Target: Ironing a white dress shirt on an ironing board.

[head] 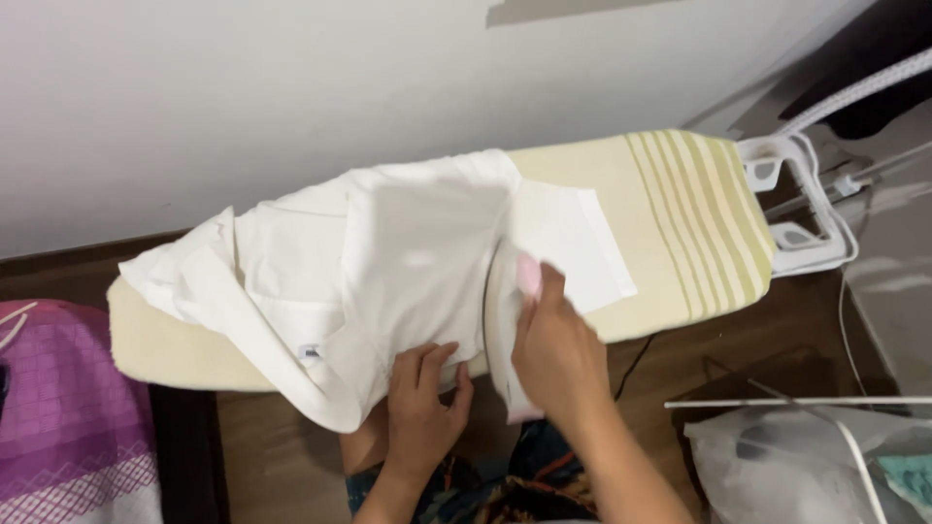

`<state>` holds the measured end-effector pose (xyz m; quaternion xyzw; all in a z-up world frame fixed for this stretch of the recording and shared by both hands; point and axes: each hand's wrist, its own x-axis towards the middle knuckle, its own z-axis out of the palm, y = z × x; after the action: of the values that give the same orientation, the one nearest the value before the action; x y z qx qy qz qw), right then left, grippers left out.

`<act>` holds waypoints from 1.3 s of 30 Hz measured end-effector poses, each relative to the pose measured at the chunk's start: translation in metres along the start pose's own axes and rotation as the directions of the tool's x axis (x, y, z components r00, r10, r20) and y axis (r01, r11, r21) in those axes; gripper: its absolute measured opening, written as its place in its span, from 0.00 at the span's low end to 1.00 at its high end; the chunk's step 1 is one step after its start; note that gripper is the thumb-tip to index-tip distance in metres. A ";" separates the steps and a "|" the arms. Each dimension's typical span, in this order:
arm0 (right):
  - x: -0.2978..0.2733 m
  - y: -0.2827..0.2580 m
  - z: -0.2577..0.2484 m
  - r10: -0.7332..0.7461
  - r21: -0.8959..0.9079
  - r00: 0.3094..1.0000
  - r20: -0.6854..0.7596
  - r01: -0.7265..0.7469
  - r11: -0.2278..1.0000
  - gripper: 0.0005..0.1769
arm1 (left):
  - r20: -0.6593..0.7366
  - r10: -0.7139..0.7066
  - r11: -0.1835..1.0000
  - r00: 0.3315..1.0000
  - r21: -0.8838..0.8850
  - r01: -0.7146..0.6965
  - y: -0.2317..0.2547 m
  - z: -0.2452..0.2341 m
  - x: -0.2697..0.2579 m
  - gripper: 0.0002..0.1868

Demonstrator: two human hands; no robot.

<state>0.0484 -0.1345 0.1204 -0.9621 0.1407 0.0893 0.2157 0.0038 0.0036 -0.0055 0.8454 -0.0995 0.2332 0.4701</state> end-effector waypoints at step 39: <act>0.152 0.122 -0.056 -0.570 -0.643 0.727 -0.382 0.234 0.729 0.42 | 0.043 -0.022 0.999 0.999 0.024 0.021 0.002 -0.003 -0.004 0.15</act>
<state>0.1604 -0.3001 0.0870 -0.9701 -0.0578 -0.2092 -0.1083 -0.0012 0.0044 -0.0047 0.8568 -0.0977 0.2111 0.4603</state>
